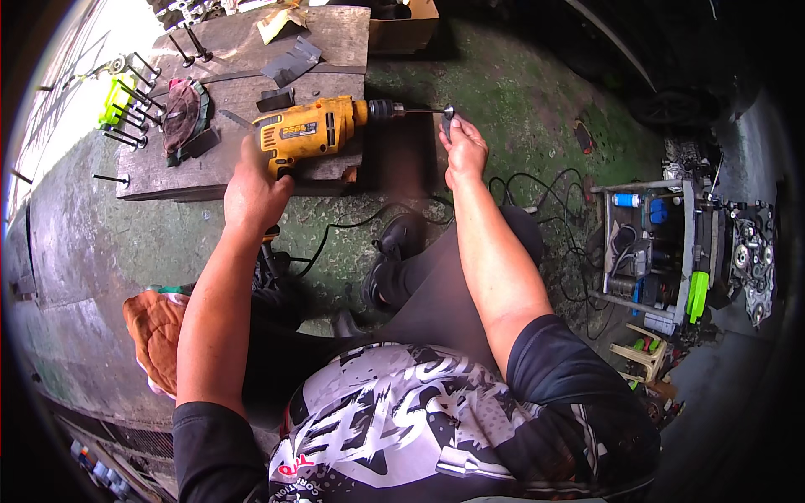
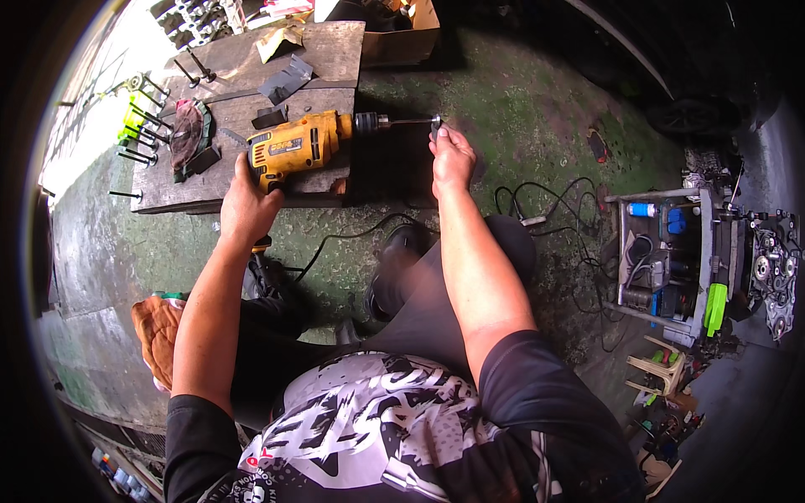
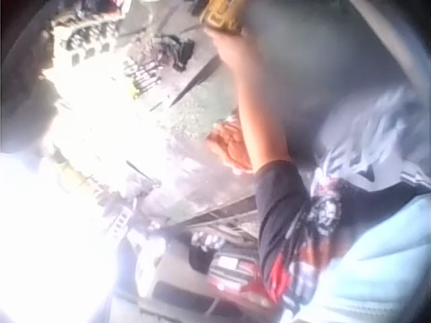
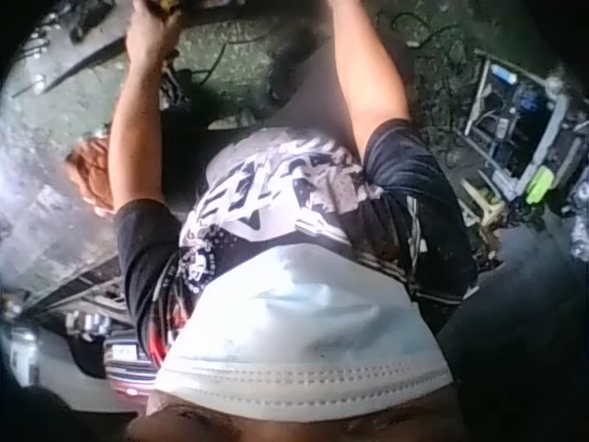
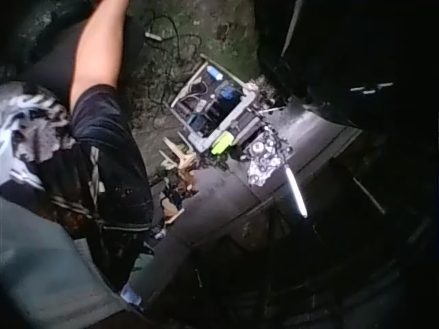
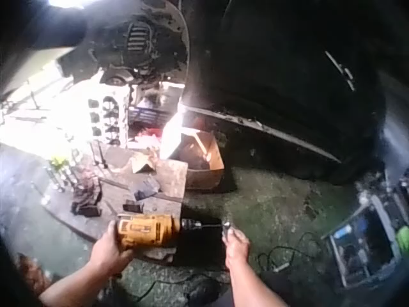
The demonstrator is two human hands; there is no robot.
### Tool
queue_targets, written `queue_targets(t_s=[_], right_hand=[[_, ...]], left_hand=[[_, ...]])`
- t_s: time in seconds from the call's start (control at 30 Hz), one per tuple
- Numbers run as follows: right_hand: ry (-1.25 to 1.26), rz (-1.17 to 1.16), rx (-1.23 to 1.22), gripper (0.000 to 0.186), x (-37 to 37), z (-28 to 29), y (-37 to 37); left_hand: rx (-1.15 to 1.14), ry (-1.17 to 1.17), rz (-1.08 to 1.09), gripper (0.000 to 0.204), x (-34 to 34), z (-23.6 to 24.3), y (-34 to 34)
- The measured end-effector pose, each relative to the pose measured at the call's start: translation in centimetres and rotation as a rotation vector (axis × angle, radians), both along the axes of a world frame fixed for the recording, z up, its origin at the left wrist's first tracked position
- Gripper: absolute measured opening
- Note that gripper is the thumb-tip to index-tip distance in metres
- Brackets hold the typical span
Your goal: Grinding and polishing a small circular metal part using a power drill with a grinding attachment.
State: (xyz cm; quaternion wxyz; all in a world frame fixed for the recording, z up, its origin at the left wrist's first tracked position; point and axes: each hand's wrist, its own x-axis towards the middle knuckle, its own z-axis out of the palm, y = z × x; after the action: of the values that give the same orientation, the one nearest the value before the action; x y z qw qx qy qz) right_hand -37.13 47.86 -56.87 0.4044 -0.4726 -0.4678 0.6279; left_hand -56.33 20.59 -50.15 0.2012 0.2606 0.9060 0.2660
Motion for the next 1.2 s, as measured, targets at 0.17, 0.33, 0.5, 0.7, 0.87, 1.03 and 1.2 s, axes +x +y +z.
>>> queue_targets(t_s=[0.17,0.33,0.5,0.7,0.87,1.03,1.2], right_hand=[[-0.001,0.002,-0.002,0.022,0.2,0.1,0.0],[0.000,-0.003,-0.004,0.022,0.3,0.0,-0.1],[-0.011,-0.004,-0.002,0.021,0.6,-0.1,0.0],[0.002,-0.001,0.008,0.019,0.6,-0.1,0.0],[0.034,-0.012,0.031,0.018,0.4,-0.1,0.1],[0.023,0.000,0.051,0.018,0.1,-0.2,0.5],[0.068,-0.021,0.033,0.017,-0.4,0.1,0.4]], left_hand=[[-0.015,-0.001,-0.011,0.090,0.0,0.3,0.1],[-0.001,-0.001,-0.009,0.091,-0.1,-0.1,0.0],[-0.002,0.010,-0.007,0.090,-0.1,-0.4,-0.1],[0.007,0.023,-0.006,0.090,-0.2,-0.7,-0.1],[0.020,0.033,-0.016,0.090,-0.3,-0.8,-0.2],[0.016,0.032,-0.022,0.090,-0.2,-0.6,-0.1],[0.016,0.031,-0.019,0.090,-0.1,-0.7,-0.2]])
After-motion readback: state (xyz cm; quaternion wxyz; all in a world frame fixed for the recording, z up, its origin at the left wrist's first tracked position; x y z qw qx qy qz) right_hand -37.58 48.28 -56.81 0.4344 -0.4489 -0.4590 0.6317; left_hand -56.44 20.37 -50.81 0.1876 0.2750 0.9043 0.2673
